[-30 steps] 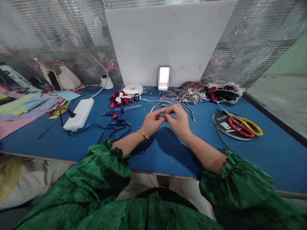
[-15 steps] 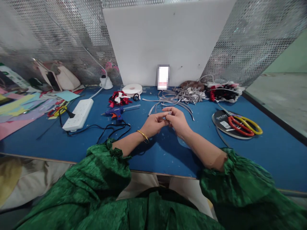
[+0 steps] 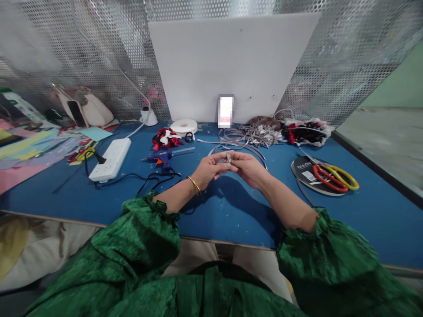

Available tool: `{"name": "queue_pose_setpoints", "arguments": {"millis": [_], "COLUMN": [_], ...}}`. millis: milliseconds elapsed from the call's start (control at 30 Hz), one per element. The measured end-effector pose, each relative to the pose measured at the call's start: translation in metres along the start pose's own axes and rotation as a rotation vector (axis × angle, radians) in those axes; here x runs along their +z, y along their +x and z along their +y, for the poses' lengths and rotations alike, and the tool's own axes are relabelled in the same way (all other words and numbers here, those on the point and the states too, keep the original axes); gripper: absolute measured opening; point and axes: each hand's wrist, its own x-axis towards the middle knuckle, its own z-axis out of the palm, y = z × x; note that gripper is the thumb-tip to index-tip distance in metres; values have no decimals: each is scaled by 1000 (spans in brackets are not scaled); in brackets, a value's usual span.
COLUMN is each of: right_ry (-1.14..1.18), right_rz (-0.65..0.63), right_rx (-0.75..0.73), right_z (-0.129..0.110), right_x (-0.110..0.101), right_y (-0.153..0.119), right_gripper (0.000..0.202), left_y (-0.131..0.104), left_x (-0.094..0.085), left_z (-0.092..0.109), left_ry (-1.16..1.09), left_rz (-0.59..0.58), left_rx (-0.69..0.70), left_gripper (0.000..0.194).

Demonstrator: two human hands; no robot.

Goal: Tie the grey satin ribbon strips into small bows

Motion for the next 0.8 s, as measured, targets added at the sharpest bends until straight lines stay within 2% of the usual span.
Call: {"name": "queue_pose_setpoints", "arguments": {"millis": [167,333,467,667,733,800], "right_ry": [13,-33,-268,-807,-806,-676], "right_rz": [-103,17,73,126,125,103], "right_rx": [20,-28,-129,-237,-244,-232], "right_z": [1,4,9,0,-7,-11], "right_x": [-3,2,1,-15,-15,-11], "right_y": [-1,-1,4,7,5,3], "right_gripper": [26,18,15,12,14,15], "left_y": [2,1,2,7,8,8], "left_x": [-2,-2,-2,-7,-7,-7], "left_z": [0,0,-1,-5,-5,-5], "left_ry": [-60,-79,-61,105,122,104], "left_rz": [5,-13,-7,118,136,144], "left_rx": [7,-9,-3,93,93,69], "left_gripper": [61,59,61,62,62,63]}}
